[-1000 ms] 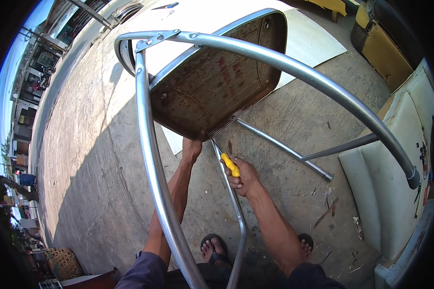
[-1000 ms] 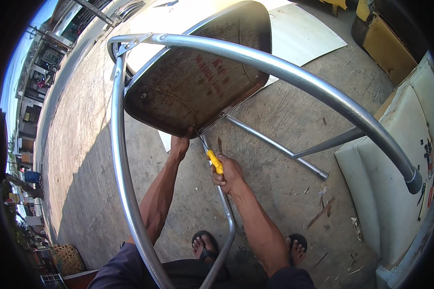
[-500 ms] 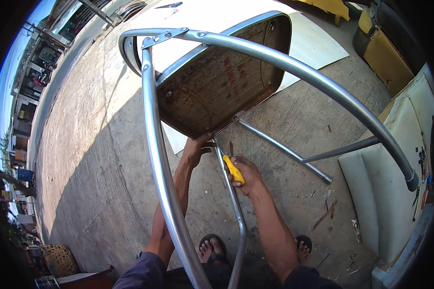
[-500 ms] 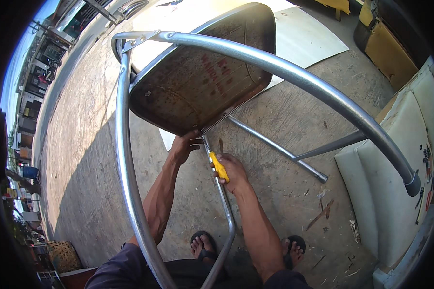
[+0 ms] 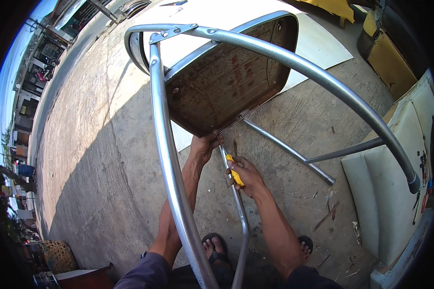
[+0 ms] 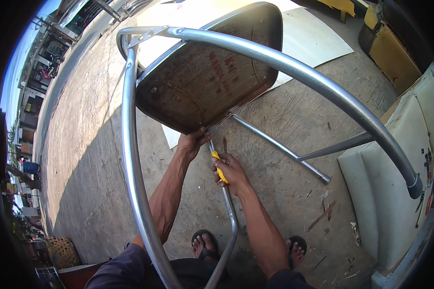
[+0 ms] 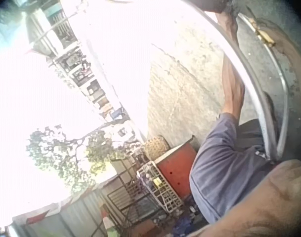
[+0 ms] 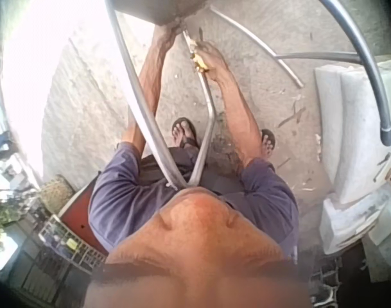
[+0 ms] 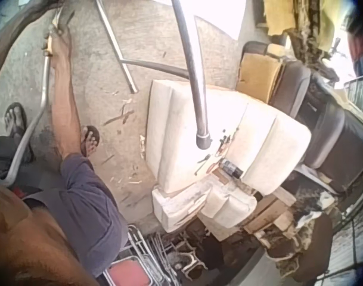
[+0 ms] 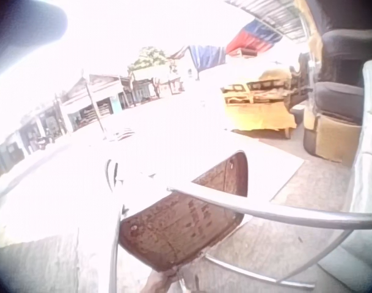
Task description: The person repairs a metal chair by using a screwdriver to tighten screws on the underside of the wooden seat and then presses the seat firmly into the frame.
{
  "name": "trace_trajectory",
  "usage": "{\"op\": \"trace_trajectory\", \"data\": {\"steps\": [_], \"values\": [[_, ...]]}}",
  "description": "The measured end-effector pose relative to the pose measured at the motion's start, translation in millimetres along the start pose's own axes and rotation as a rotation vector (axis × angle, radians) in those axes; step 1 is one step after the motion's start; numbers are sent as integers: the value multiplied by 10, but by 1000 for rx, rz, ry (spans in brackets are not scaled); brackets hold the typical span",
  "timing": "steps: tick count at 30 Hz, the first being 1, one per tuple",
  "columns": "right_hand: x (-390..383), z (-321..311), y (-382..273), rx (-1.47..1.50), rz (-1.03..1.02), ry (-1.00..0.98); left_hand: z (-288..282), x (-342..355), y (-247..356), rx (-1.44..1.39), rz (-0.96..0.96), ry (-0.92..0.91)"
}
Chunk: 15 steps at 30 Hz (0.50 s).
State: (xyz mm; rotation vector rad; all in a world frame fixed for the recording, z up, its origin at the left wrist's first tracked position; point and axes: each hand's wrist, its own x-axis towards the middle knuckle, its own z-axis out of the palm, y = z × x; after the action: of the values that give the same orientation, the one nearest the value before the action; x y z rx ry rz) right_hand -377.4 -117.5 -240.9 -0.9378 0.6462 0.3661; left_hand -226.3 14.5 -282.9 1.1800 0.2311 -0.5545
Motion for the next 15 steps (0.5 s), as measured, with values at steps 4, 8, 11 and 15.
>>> {"op": "trace_trajectory", "data": {"steps": [4,8,11,15], "values": [[-28,67,178,-181,-133,173,73,-2,-21,6,-12,12],[46,-105,157,283,35,-28,124,41,21,-22,-3,13],[-98,61,94,68,-73,29,78,8,-4,-31,15,23],[137,-98,481,-957,-1130,505,108,25,-25,-28,11,37]]}}
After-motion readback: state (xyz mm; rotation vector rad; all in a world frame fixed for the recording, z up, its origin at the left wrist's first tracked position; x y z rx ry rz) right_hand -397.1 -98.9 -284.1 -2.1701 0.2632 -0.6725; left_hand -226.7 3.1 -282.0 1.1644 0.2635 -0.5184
